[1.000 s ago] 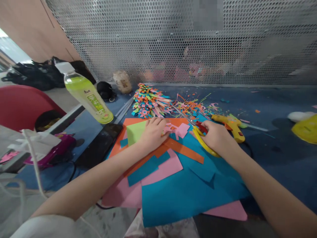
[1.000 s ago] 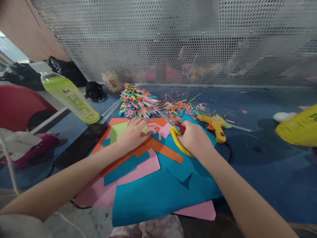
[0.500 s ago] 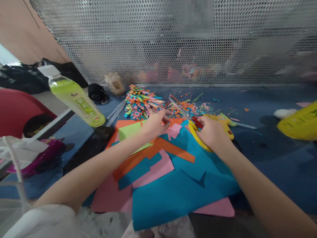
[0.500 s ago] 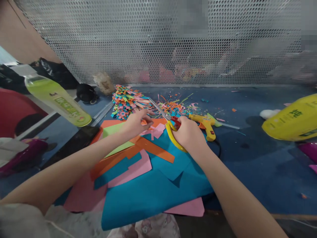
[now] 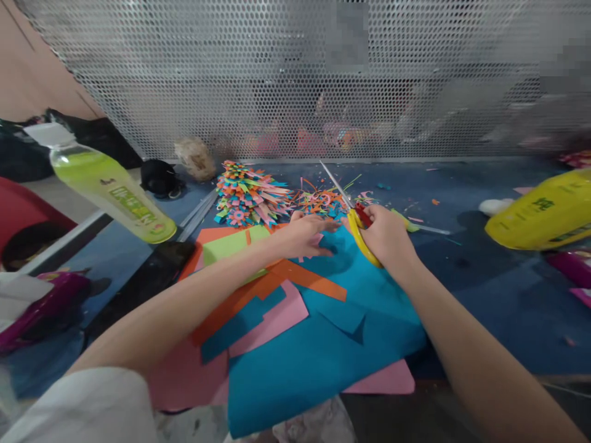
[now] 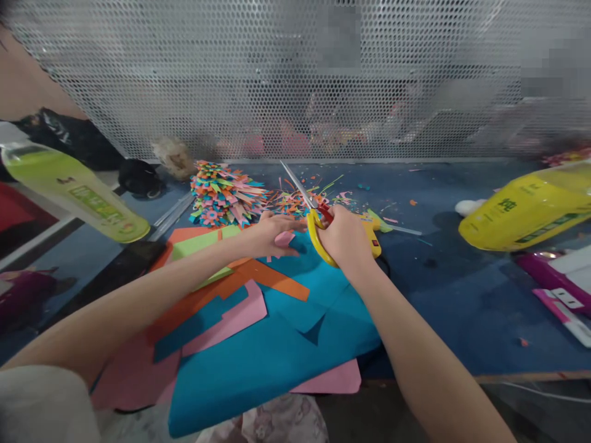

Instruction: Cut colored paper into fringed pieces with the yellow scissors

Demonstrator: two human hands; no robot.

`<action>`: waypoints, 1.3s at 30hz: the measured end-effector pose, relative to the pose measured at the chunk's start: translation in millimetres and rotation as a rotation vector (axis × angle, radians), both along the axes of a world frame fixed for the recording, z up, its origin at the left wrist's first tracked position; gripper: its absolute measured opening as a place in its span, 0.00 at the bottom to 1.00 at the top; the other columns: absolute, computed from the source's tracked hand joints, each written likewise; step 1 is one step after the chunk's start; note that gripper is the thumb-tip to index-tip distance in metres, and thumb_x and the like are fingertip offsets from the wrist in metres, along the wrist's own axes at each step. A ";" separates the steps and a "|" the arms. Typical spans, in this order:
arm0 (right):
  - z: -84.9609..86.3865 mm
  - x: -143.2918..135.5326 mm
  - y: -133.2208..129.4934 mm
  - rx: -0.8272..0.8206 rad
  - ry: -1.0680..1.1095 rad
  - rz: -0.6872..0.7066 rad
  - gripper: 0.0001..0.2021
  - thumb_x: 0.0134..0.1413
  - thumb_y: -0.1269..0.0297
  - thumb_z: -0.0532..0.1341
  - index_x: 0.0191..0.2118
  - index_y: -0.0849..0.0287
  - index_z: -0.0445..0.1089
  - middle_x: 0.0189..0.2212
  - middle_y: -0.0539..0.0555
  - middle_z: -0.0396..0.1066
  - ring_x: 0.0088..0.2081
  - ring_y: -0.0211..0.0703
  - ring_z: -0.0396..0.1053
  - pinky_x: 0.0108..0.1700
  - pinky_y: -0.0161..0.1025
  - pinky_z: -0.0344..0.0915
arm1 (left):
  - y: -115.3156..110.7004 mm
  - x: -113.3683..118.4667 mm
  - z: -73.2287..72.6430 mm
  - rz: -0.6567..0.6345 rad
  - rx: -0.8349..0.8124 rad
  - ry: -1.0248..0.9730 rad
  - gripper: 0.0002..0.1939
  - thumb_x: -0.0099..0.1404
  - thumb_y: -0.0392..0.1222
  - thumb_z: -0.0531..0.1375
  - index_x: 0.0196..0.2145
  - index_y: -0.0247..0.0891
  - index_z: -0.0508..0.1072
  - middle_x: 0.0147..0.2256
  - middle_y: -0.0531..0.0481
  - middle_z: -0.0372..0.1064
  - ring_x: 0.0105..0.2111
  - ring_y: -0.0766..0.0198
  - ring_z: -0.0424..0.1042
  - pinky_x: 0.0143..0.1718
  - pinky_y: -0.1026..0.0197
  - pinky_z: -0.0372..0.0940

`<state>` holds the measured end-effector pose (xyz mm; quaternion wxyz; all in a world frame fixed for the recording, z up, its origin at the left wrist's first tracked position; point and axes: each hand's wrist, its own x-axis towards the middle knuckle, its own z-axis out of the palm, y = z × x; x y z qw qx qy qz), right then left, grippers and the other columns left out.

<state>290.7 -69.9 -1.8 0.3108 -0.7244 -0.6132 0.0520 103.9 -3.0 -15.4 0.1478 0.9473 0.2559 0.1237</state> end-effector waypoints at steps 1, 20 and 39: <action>0.8 -0.3 -0.2 -0.006 -0.005 0.002 0.08 0.47 0.59 0.62 0.28 0.56 0.63 0.25 0.53 0.71 0.28 0.44 0.67 0.28 0.37 0.54 | -4.8 -3.2 -0.5 -0.020 -0.002 0.035 0.32 0.55 0.52 0.67 0.55 0.43 0.69 0.53 0.45 0.72 0.56 0.48 0.65 0.55 0.48 0.52; -0.9 -24.5 -8.7 -0.422 0.197 0.167 0.13 0.56 0.52 0.61 0.36 0.59 0.69 0.31 0.58 0.76 0.31 0.47 0.75 0.29 0.39 0.66 | -6.7 -5.4 -4.7 0.156 0.067 0.085 0.16 0.64 0.38 0.55 0.48 0.39 0.74 0.45 0.45 0.76 0.49 0.52 0.71 0.51 0.49 0.56; 23.7 -48.3 -41.4 -0.485 -0.151 0.260 0.17 0.55 0.58 0.59 0.44 0.66 0.70 0.40 0.67 0.77 0.39 0.56 0.75 0.29 0.39 0.55 | 16.4 -15.1 -0.5 -0.263 0.312 0.298 0.17 0.68 0.42 0.50 0.51 0.46 0.72 0.52 0.46 0.73 0.58 0.52 0.65 0.59 0.43 0.46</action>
